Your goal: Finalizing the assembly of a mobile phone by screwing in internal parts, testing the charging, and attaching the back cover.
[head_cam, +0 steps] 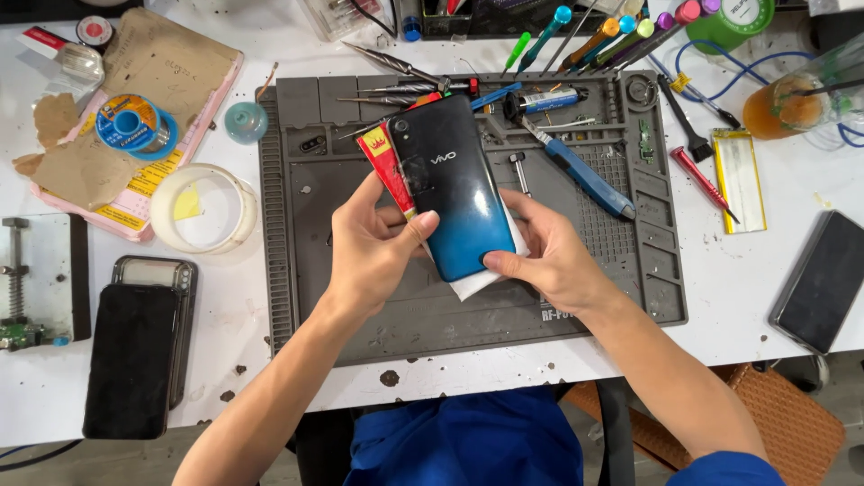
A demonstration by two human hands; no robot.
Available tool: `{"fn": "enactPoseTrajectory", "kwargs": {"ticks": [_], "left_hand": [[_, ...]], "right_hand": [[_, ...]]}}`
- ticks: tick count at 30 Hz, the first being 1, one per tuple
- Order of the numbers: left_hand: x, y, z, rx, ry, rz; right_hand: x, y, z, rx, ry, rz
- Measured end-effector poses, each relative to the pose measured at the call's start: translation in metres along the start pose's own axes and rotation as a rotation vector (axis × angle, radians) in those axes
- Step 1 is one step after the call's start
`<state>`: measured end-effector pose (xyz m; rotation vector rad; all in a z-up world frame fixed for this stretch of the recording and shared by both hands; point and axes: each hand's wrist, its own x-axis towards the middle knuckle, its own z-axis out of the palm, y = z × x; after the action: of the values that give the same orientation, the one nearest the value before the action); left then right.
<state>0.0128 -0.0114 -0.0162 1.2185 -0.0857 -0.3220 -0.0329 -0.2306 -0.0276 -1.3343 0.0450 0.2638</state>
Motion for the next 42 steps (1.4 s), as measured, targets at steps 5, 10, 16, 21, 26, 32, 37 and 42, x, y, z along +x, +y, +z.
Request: {"fn": "enactPoseTrajectory", "kwargs": {"ticks": [5, 10, 16, 21, 26, 32, 37, 42], "left_hand": [[0.000, -0.017, 0.009, 0.007, -0.033, -0.003], [-0.004, -0.020, 0.018, -0.004, -0.235, -0.016], [-0.011, -0.017, 0.019, 0.032, -0.379, -0.079], [-0.022, -0.013, 0.021, 0.072, -0.340, -0.021], [-0.027, -0.010, 0.025, 0.130, -0.221, 0.043], [-0.025, -0.015, 0.026, 0.038, -0.255, -0.007], [-0.024, -0.052, 0.019, 0.160, -0.197, -0.018], [-0.027, -0.047, 0.019, 0.190, -0.136, 0.067]], "right_hand": [[0.001, 0.009, -0.006, 0.008, -0.007, 0.047], [-0.004, -0.005, 0.012, 0.075, 0.202, 0.042], [-0.010, -0.007, 0.015, -0.299, 0.206, -0.152], [-0.004, 0.010, 0.012, -0.336, 0.226, -0.182], [-0.003, 0.028, -0.004, -0.369, 0.259, -0.213], [-0.003, 0.009, 0.016, -0.136, 0.370, -0.122], [-0.001, 0.014, 0.025, -0.267, 0.451, -0.266], [0.001, 0.027, 0.021, -0.304, 0.471, -0.350]]}}
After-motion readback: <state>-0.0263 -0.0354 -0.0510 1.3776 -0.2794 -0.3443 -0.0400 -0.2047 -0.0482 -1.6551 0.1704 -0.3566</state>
